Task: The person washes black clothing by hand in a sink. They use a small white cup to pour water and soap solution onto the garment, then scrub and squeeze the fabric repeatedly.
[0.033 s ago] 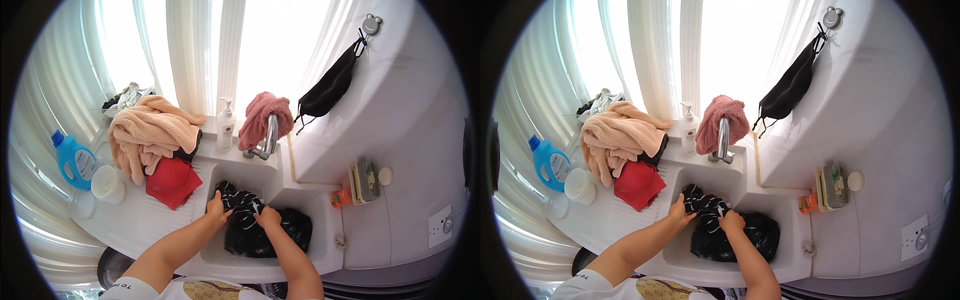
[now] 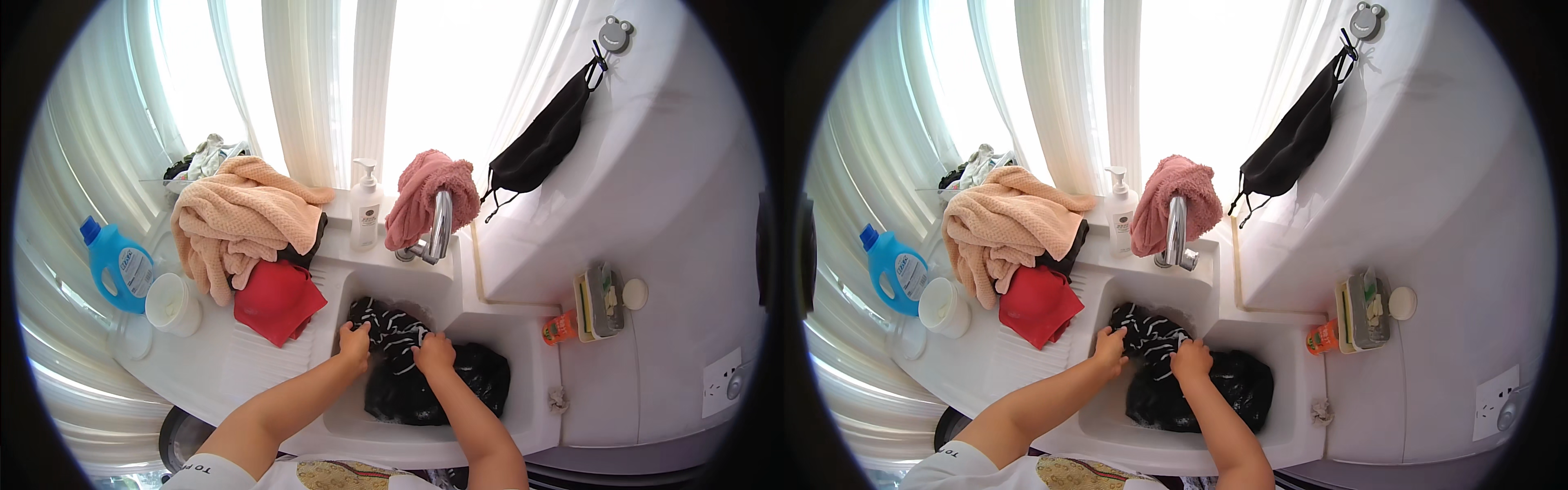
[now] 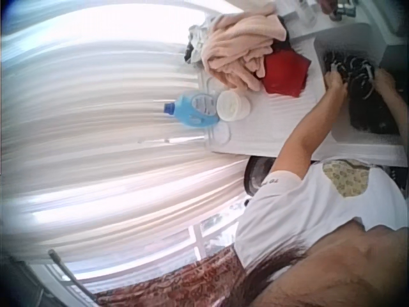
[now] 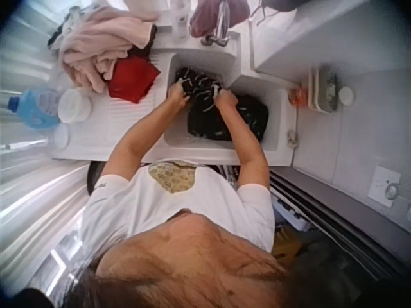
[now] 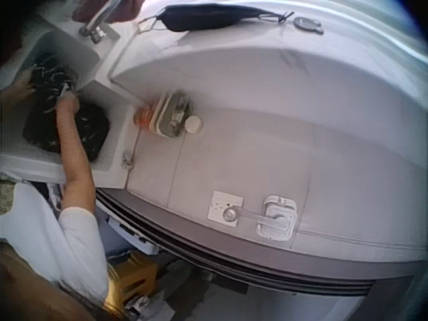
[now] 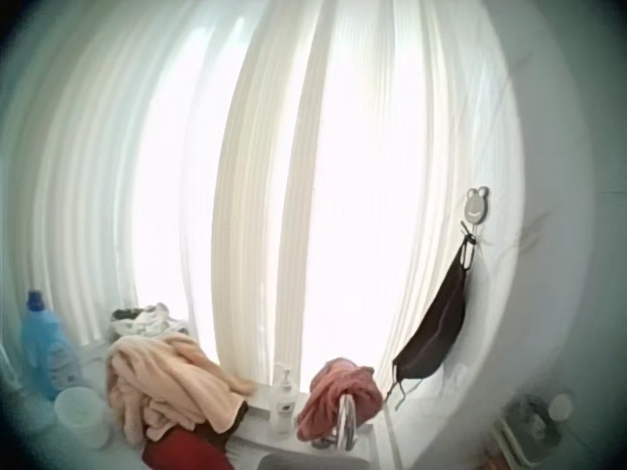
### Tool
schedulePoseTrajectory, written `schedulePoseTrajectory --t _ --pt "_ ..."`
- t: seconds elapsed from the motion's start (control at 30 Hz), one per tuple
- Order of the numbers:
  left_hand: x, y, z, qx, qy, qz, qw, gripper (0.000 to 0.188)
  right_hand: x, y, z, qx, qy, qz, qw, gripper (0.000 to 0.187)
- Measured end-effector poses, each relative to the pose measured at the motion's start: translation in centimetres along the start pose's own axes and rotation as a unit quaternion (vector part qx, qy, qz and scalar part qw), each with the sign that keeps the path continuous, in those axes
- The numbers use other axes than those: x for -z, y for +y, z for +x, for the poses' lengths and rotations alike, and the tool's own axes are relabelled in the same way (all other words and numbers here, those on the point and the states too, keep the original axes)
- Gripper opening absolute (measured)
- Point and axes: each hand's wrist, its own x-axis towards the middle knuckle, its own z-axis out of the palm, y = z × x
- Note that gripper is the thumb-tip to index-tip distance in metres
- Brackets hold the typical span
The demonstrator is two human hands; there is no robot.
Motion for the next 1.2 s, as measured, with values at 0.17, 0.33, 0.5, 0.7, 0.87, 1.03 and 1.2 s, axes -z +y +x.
schedulePoseTrajectory --t 0.17,0.33,0.5,0.7,0.87,1.03,1.2 --pt "-1.3 -3.6 2.4 -0.380 -0.046 0.637 0.670 0.075 -5.7 -1.6 3.6 0.145 0.061 -0.137 0.978 0.079" --pt "-1.2 -6.4 7.8 -0.362 -0.072 0.801 0.471 0.068 -5.7 -4.0 4.8 0.106 -0.084 -0.129 0.982 0.077" --pt "-2.2 -6.1 11.1 -0.425 -0.064 0.810 0.399 0.062 -6.0 -3.8 8.0 0.088 -0.110 -0.082 0.987 0.076" --pt "-2.7 -3.1 7.9 -0.397 -0.115 0.830 0.374 0.035 -2.5 -1.9 7.3 0.078 -0.178 0.092 0.977 0.086" --pt "-0.7 0.2 1.9 -0.194 -0.141 0.667 0.706 0.044 -1.2 -1.2 6.2 0.118 -0.160 -0.045 0.979 0.091" --pt "3.7 -1.0 1.3 -0.315 -0.215 0.639 0.668 0.095 -4.9 -2.0 6.1 0.090 -0.156 0.113 0.977 0.072" --pt "6.9 0.0 -0.4 -0.371 -0.220 0.542 0.721 0.119 5.0 -3.9 -1.2 0.110 -0.132 0.411 0.895 0.055"
